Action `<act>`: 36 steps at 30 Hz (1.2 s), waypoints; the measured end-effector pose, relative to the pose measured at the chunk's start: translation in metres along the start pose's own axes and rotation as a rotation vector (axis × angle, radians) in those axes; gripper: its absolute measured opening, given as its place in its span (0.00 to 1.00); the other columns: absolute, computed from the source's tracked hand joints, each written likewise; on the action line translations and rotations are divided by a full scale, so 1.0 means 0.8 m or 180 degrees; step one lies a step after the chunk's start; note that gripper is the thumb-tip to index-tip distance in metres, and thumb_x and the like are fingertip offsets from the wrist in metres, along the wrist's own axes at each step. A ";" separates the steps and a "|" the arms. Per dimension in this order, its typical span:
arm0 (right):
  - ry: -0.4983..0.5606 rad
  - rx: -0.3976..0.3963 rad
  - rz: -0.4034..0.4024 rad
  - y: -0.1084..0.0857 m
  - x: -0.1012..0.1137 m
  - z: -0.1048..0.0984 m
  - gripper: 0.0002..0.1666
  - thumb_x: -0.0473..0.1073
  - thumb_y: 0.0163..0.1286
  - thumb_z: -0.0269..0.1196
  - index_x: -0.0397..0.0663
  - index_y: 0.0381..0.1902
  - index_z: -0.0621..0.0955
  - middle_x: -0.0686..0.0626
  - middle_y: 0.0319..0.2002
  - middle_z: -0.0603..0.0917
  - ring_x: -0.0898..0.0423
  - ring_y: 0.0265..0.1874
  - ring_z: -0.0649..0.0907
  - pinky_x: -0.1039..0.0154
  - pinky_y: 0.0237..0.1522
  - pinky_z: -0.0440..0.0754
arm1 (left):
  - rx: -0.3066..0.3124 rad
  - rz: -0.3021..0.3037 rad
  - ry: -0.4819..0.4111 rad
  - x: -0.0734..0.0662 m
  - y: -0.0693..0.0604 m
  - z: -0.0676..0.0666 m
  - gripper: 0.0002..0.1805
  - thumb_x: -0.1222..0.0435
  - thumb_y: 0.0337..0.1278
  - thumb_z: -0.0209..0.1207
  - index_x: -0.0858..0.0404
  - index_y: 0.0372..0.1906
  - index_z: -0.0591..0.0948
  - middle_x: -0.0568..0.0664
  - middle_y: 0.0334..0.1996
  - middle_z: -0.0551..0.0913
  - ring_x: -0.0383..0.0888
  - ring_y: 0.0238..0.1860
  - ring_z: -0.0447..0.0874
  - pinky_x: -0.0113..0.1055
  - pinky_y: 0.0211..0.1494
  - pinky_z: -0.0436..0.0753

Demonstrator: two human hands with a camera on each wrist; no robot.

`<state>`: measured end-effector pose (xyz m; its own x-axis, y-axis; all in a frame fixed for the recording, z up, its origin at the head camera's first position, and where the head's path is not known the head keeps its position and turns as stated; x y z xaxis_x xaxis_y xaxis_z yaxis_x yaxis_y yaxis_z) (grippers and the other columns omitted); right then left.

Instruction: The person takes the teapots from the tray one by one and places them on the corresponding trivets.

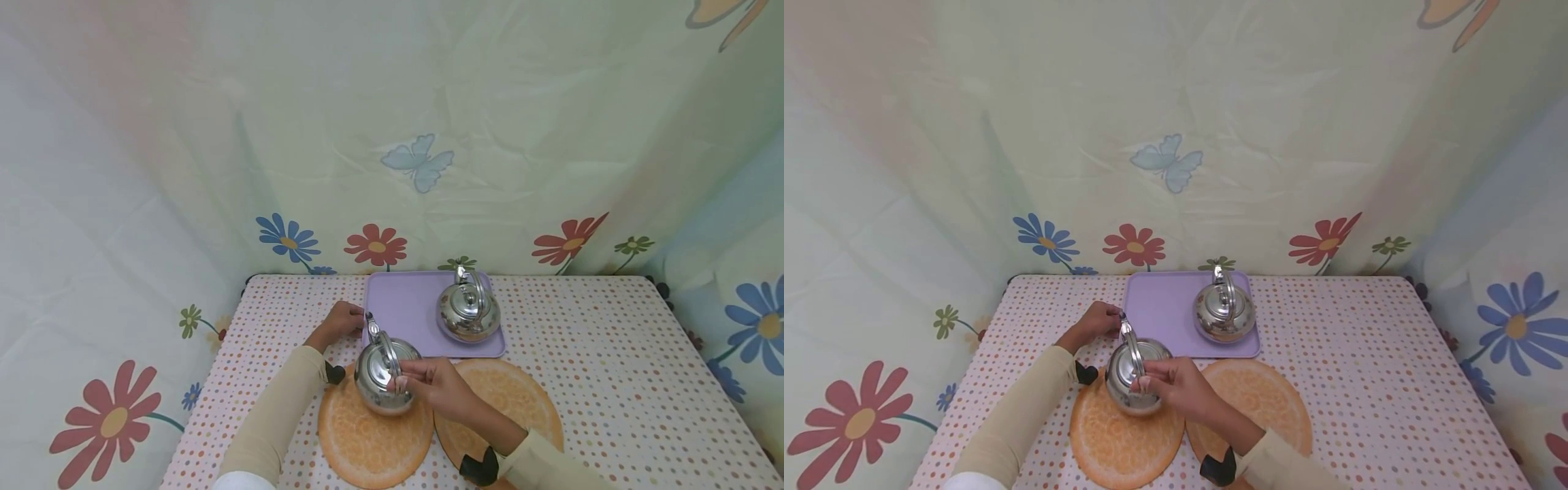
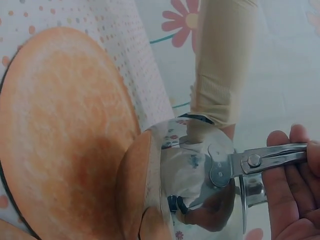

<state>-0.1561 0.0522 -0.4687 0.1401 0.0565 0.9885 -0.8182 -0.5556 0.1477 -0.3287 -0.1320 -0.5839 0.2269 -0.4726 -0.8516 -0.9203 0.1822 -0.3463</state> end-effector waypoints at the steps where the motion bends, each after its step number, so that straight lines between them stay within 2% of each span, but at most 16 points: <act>1: 0.0014 0.0011 0.0007 -0.001 -0.001 0.002 0.20 0.31 0.71 0.57 0.20 0.55 0.74 0.38 0.39 0.86 0.51 0.43 0.86 0.65 0.43 0.84 | -0.0004 -0.0018 -0.0004 0.001 0.000 0.000 0.17 0.76 0.57 0.56 0.77 0.53 0.78 0.59 0.38 0.84 0.44 0.29 0.84 0.35 0.33 0.86; 4: 0.0004 0.0041 0.0010 -0.006 -0.004 0.006 0.20 0.32 0.71 0.57 0.20 0.56 0.74 0.39 0.40 0.86 0.52 0.43 0.86 0.66 0.42 0.84 | -0.0006 -0.0076 0.0012 0.001 0.000 0.000 0.18 0.75 0.59 0.56 0.77 0.54 0.77 0.59 0.38 0.84 0.45 0.31 0.85 0.35 0.34 0.87; 6: 0.0012 0.0037 0.0008 -0.008 -0.004 0.008 0.19 0.32 0.71 0.57 0.20 0.55 0.75 0.39 0.39 0.87 0.52 0.43 0.86 0.62 0.45 0.84 | 0.0014 -0.0082 0.0011 0.000 0.000 0.001 0.18 0.74 0.61 0.55 0.77 0.56 0.77 0.60 0.40 0.83 0.46 0.32 0.86 0.35 0.35 0.87; 10: 0.0035 0.0011 -0.0034 -0.012 -0.003 0.012 0.20 0.31 0.71 0.58 0.19 0.55 0.74 0.39 0.38 0.87 0.51 0.42 0.86 0.65 0.40 0.84 | 0.0034 -0.0079 0.0023 0.000 0.002 0.002 0.19 0.73 0.63 0.54 0.77 0.58 0.75 0.62 0.43 0.83 0.47 0.34 0.87 0.35 0.36 0.87; 17: 0.0215 0.0055 -0.0039 -0.016 -0.008 0.023 0.20 0.32 0.71 0.57 0.20 0.55 0.74 0.36 0.40 0.86 0.54 0.44 0.85 0.63 0.47 0.83 | 0.0056 -0.0069 0.0038 0.004 0.004 0.000 0.20 0.74 0.61 0.54 0.78 0.57 0.75 0.64 0.45 0.81 0.48 0.34 0.86 0.36 0.36 0.87; 19: 0.0232 0.0035 -0.0039 -0.018 -0.010 0.026 0.20 0.32 0.71 0.57 0.20 0.56 0.74 0.36 0.40 0.86 0.57 0.39 0.86 0.70 0.40 0.83 | 0.0062 -0.0058 0.0030 0.004 0.004 0.000 0.20 0.74 0.61 0.55 0.78 0.57 0.75 0.64 0.45 0.81 0.48 0.33 0.86 0.36 0.36 0.87; 22: 0.0218 -0.0003 -0.0100 -0.022 -0.012 0.032 0.19 0.31 0.71 0.57 0.20 0.55 0.75 0.37 0.40 0.86 0.59 0.38 0.86 0.74 0.37 0.81 | 0.0056 -0.0045 0.0020 0.004 0.003 -0.001 0.20 0.74 0.59 0.57 0.78 0.57 0.75 0.63 0.44 0.82 0.47 0.32 0.86 0.36 0.35 0.87; 24: 0.0247 -0.0006 -0.0133 -0.024 -0.014 0.037 0.19 0.31 0.70 0.57 0.19 0.54 0.74 0.37 0.40 0.86 0.57 0.38 0.86 0.73 0.38 0.82 | 0.0052 -0.0037 0.0018 0.003 0.003 0.000 0.20 0.74 0.59 0.57 0.78 0.57 0.76 0.62 0.43 0.82 0.46 0.32 0.85 0.36 0.35 0.87; 26: 0.0291 0.0000 -0.0152 -0.026 -0.015 0.042 0.19 0.30 0.70 0.57 0.18 0.54 0.74 0.36 0.40 0.86 0.52 0.44 0.85 0.65 0.46 0.82 | 0.0041 -0.0028 0.0042 0.003 0.003 0.000 0.20 0.74 0.59 0.58 0.77 0.56 0.76 0.61 0.41 0.82 0.45 0.31 0.85 0.36 0.35 0.87; 29: 0.0324 -0.0040 -0.0149 -0.028 -0.018 0.048 0.19 0.30 0.70 0.57 0.18 0.54 0.74 0.36 0.39 0.86 0.48 0.45 0.85 0.62 0.48 0.82 | 0.0022 -0.0020 0.0106 0.003 0.003 0.000 0.20 0.73 0.59 0.58 0.77 0.56 0.77 0.60 0.40 0.82 0.45 0.30 0.84 0.36 0.35 0.87; 36: 0.0454 -0.0137 -0.0055 -0.035 -0.027 0.065 0.19 0.29 0.70 0.57 0.17 0.53 0.74 0.34 0.41 0.85 0.47 0.47 0.84 0.60 0.49 0.81 | -0.0003 -0.0069 0.0189 0.003 0.001 -0.001 0.20 0.72 0.59 0.58 0.76 0.57 0.76 0.61 0.42 0.82 0.45 0.32 0.85 0.35 0.36 0.87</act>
<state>-0.1071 0.0240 -0.4956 0.0761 0.1847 0.9798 -0.8399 -0.5177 0.1629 -0.3294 -0.1338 -0.5857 0.2276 -0.5268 -0.8190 -0.9156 0.1704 -0.3641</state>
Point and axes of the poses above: each hand's wrist, its own y-axis towards the middle knuckle, its own z-axis out of the palm, x = y × z, the point moved 7 cm from there along y, towards the middle knuckle
